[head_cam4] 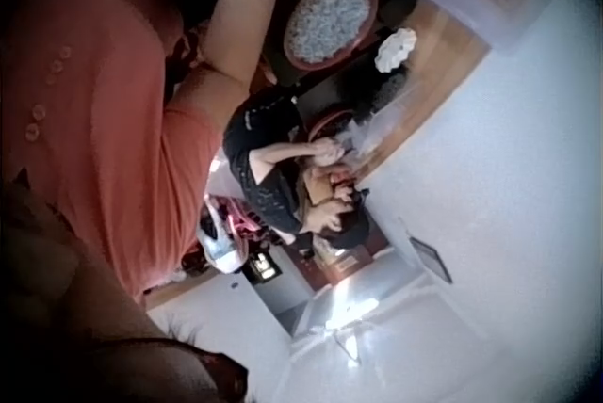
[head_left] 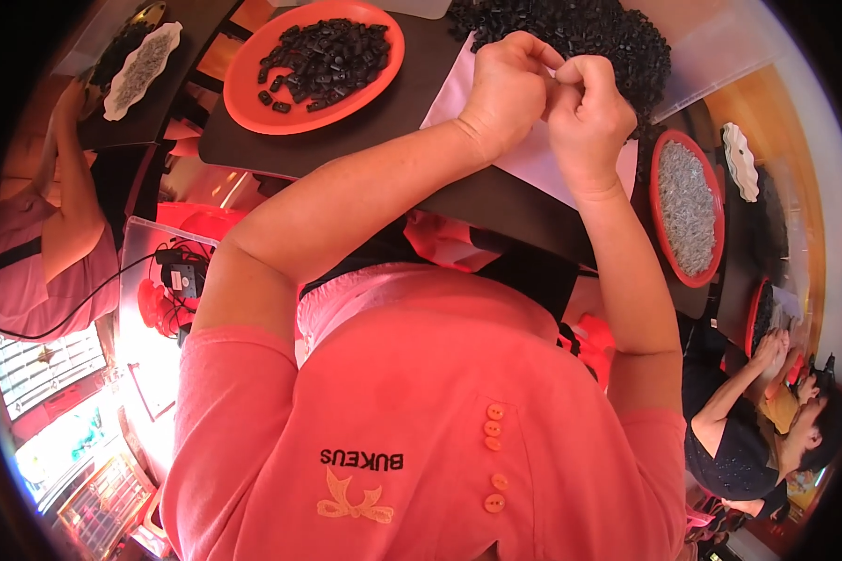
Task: The person assembles small plastic fastener components by hand, inserting tiny metal springs into individual plastic clips.
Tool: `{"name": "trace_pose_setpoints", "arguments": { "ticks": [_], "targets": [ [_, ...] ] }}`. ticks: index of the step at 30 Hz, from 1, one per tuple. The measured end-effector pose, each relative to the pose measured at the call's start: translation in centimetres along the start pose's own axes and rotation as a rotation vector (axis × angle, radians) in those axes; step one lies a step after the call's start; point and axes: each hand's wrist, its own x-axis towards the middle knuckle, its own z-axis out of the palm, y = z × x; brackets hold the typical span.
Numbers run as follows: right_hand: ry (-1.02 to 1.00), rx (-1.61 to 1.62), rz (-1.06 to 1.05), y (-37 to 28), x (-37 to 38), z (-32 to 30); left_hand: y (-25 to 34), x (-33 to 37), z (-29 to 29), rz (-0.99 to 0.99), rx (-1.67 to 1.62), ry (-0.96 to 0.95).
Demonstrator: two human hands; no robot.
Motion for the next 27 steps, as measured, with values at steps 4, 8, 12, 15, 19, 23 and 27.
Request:
{"name": "trace_pose_setpoints", "arguments": {
  "ticks": [4, 8, 12, 15, 19, 23, 27],
  "targets": [
    [-0.044, 0.144, 0.171, -0.3, 0.3, -1.1, 1.2, -0.2, 0.0, -0.082, -0.015, -0.022],
    [-0.058, 0.206, 0.16, -1.1, 0.3, -1.2, 1.2, 0.0, -0.4, -0.085, -0.029, -0.016],
    [-0.026, 0.072, 0.012, -0.2, -0.3, -0.4, 1.6, -0.1, -0.3, -0.111, -0.035, -0.036],
    [0.008, 0.052, -0.094, 0.3, -0.3, -0.3, 2.2, -0.4, -0.2, -0.172, -0.058, -0.026],
    [0.019, 0.051, -0.103, 0.3, -0.6, 0.3, 1.2, -0.2, -0.1, -0.187, -0.09, -0.005],
    [0.056, 0.037, -0.151, 0.1, -0.6, 1.0, 0.5, -0.1, 0.1, -0.135, -0.184, 0.07],
    [0.054, 0.062, -0.099, 0.5, -0.9, 0.9, 0.6, -0.1, 0.2, -0.153, -0.155, 0.044]
  ]
}}
